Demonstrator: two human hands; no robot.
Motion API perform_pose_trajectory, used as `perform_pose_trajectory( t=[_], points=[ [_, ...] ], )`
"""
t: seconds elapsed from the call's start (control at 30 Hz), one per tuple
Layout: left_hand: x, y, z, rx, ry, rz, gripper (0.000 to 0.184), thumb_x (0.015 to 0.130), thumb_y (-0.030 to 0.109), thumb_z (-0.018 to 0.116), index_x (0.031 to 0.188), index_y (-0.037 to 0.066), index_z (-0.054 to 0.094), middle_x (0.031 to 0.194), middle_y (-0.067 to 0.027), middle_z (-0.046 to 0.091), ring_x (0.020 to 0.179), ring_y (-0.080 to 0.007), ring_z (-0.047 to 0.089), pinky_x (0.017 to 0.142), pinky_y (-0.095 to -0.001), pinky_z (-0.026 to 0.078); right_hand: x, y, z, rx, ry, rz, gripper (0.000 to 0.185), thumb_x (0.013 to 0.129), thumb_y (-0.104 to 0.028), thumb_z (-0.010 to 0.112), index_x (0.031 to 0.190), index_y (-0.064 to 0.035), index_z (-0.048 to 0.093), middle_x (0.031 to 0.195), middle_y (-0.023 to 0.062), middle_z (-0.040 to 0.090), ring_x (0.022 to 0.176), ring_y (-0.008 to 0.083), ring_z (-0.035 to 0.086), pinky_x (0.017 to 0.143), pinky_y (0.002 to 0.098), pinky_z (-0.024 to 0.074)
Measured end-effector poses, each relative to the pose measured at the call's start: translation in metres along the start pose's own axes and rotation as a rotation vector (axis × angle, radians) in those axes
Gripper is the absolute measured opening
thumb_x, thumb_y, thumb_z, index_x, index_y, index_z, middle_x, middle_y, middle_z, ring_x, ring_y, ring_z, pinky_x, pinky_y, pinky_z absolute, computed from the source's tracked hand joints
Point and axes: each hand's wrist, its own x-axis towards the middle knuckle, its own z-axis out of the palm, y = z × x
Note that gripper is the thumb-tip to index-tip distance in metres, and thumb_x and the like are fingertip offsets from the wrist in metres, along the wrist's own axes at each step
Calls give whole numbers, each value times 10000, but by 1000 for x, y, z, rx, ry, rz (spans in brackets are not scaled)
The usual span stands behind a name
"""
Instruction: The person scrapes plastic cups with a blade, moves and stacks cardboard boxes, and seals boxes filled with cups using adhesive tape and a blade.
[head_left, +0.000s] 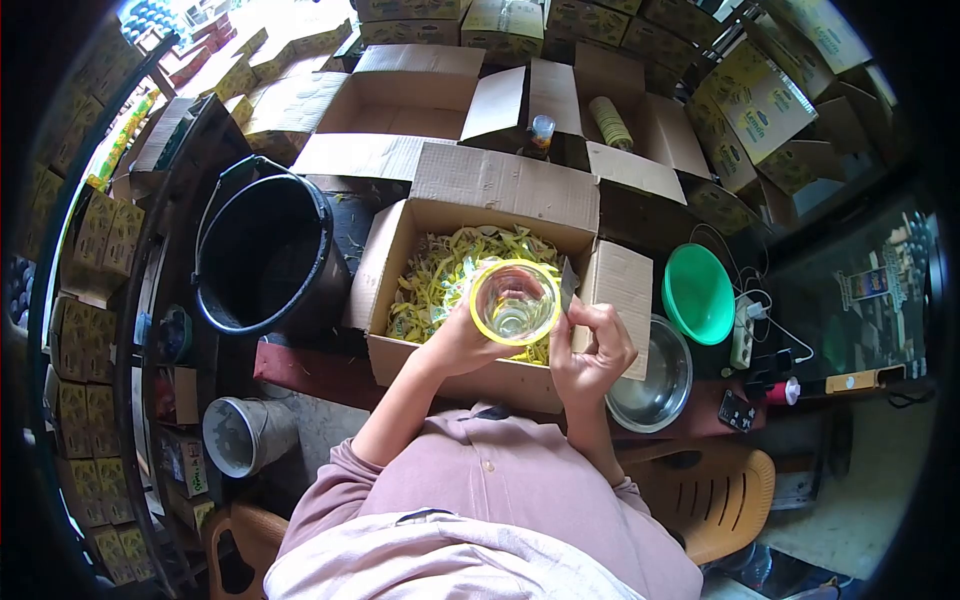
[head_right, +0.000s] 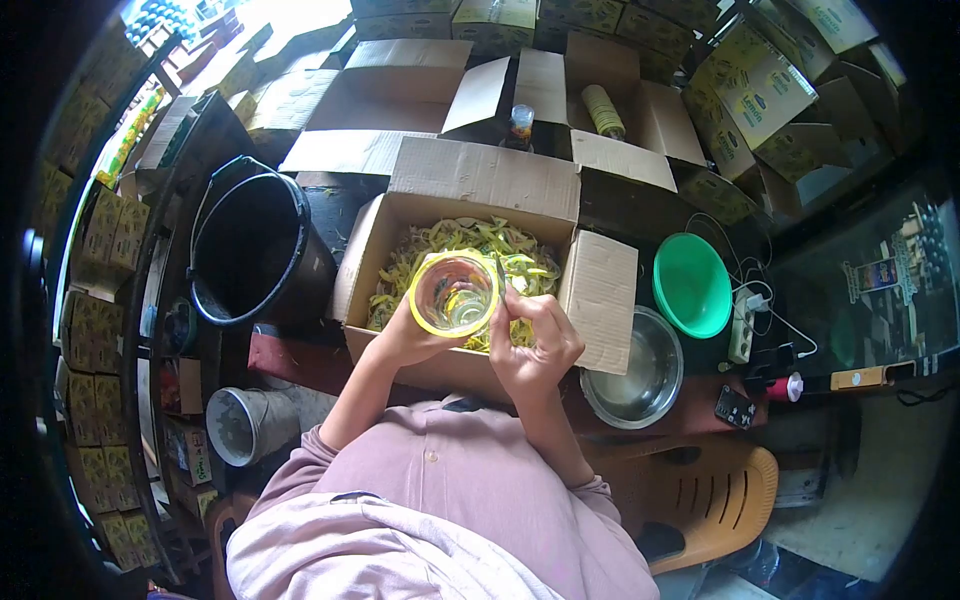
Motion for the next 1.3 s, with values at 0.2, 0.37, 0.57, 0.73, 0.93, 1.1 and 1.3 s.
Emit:
perform_pose_trajectory(
  t=[0.2,0.37,0.57,0.73,0.93,1.1,1.3],
  points=[
    [0,0,-5,64,-109,-12,574,596,110,739,1081,17,448,1009,-88,518,978,-180,495,888,-316,366,2,1,1,-40,-16,-21,159,610,72,626,735,-17,583,650,101,582,583,196,593,540,263,466],
    [-2,1,-2,-76,-115,-23,570,616,90,722,1105,29,434,1048,-81,504,984,-161,487,871,-306,381,3,1,0,-40,-18,-49,162,618,92,628,746,12,569,622,56,535,555,98,518,482,193,390],
    [0,-7,6,-467,3,-169,536,659,45,682,1114,20,399,1070,-79,448,994,-143,465,862,-303,391,-2,3,4,5,53,-30,163,622,73,642,756,7,577,607,45,530,536,93,518,483,194,391],
    [0,-10,2,-400,-22,-158,549,669,55,683,1128,29,382,1064,-80,450,1006,-142,454,869,-304,385,-2,-8,4,-19,12,-7,113,633,31,638,721,-14,583,670,95,599,597,188,608,529,265,475],
    [-1,-12,1,-262,-2,-140,544,649,81,701,1102,29,404,1044,-75,458,993,-145,465,870,-296,379,1,-7,5,-50,-15,-59,134,630,43,631,739,-25,591,676,86,599,587,184,604,520,271,473],
    [1,-11,-4,-188,-46,-123,561,619,80,710,1095,31,418,1044,-80,465,983,-153,477,864,-291,384,2,-6,7,-93,6,-92,146,613,62,625,733,-11,588,651,86,578,555,173,570,514,255,445],
    [-4,-12,-6,-123,-82,-145,645,589,95,733,1139,35,401,1084,-72,448,1023,-157,450,894,-300,360,7,1,6,-73,-13,-110,179,613,53,635,769,-29,603,649,76,575,558,185,579,505,270,455]
  ],
)
